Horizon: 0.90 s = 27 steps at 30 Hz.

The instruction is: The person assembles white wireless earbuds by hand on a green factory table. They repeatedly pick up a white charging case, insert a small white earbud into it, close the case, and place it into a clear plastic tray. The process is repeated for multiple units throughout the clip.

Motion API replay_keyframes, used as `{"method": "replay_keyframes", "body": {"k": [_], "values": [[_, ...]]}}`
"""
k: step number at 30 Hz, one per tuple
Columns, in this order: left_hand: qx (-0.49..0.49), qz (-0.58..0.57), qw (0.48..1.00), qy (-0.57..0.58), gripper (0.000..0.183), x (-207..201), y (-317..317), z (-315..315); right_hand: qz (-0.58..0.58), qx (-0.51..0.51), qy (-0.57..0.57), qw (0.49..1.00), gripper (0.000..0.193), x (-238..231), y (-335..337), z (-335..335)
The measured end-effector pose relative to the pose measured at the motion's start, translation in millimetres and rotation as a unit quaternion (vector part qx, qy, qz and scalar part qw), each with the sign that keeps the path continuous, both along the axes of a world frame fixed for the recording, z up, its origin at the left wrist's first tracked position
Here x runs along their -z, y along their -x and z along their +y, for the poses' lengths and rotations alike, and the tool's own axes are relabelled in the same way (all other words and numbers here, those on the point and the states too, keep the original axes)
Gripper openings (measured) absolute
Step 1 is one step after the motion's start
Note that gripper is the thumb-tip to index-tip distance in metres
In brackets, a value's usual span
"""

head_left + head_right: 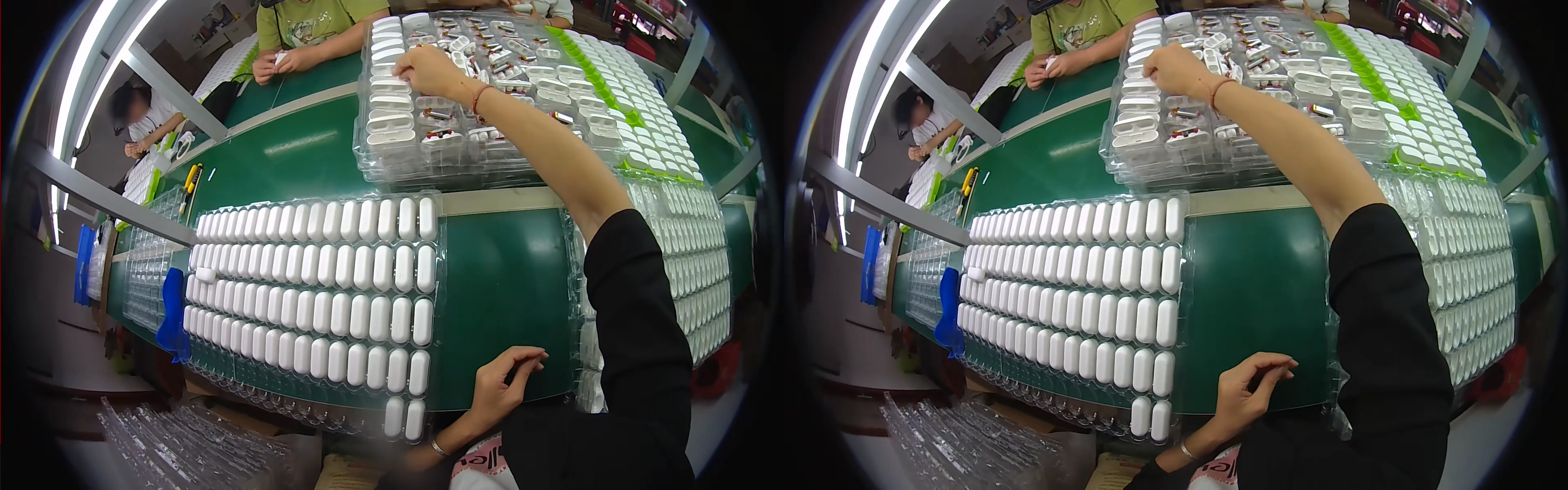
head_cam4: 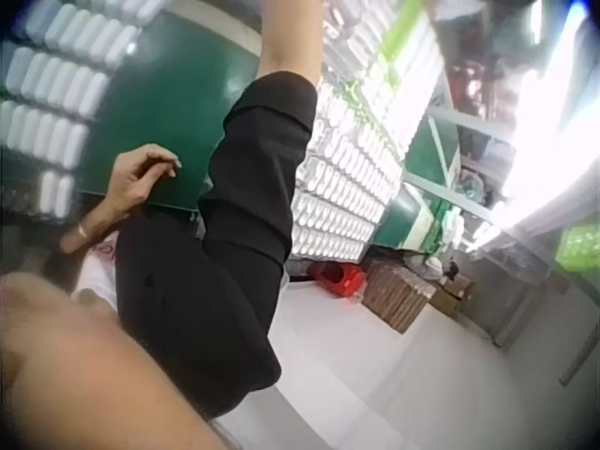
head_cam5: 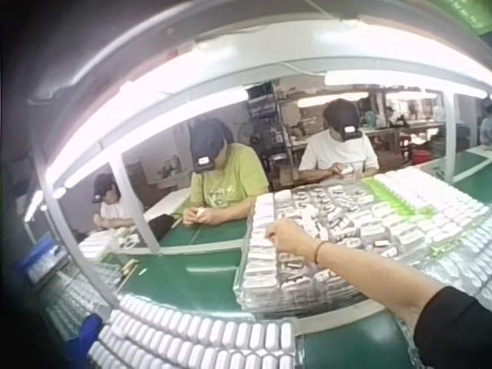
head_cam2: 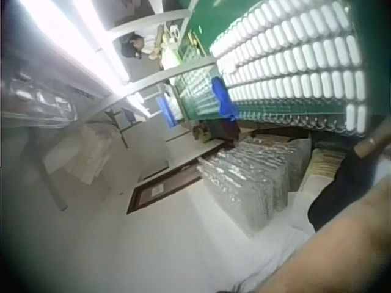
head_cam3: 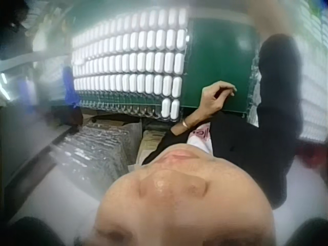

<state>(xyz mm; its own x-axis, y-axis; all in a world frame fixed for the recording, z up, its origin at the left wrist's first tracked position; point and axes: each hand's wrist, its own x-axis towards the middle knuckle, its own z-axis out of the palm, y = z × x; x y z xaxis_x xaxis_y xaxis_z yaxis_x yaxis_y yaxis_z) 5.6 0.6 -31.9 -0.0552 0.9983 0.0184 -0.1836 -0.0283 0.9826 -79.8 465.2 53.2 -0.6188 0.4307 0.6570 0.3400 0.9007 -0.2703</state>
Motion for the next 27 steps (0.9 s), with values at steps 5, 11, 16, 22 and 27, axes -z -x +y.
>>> {"method": "replay_keyframes", "body": {"k": [5,11,16,22,27], "values": [[0.033,-0.108,0.976,0.184,0.025,-21,17,-13,0.066,-0.035,-0.026,0.997,0.017,-2,-12,-30],[-0.236,0.294,0.923,-0.080,0.022,-66,71,-88,-0.043,-0.064,0.107,0.991,0.017,-39,-119,-176],[-0.391,0.487,0.780,0.027,0.023,-41,109,-115,-0.125,-0.138,0.116,0.976,0.023,-16,-169,-266],[-0.247,0.588,0.762,0.111,0.039,-46,100,-122,-0.158,-0.085,0.039,0.983,0.020,-17,-228,-303],[-0.379,0.503,0.766,0.130,0.043,-45,79,-126,-0.058,0.067,0.120,0.989,0.019,-28,-291,-290]]}}
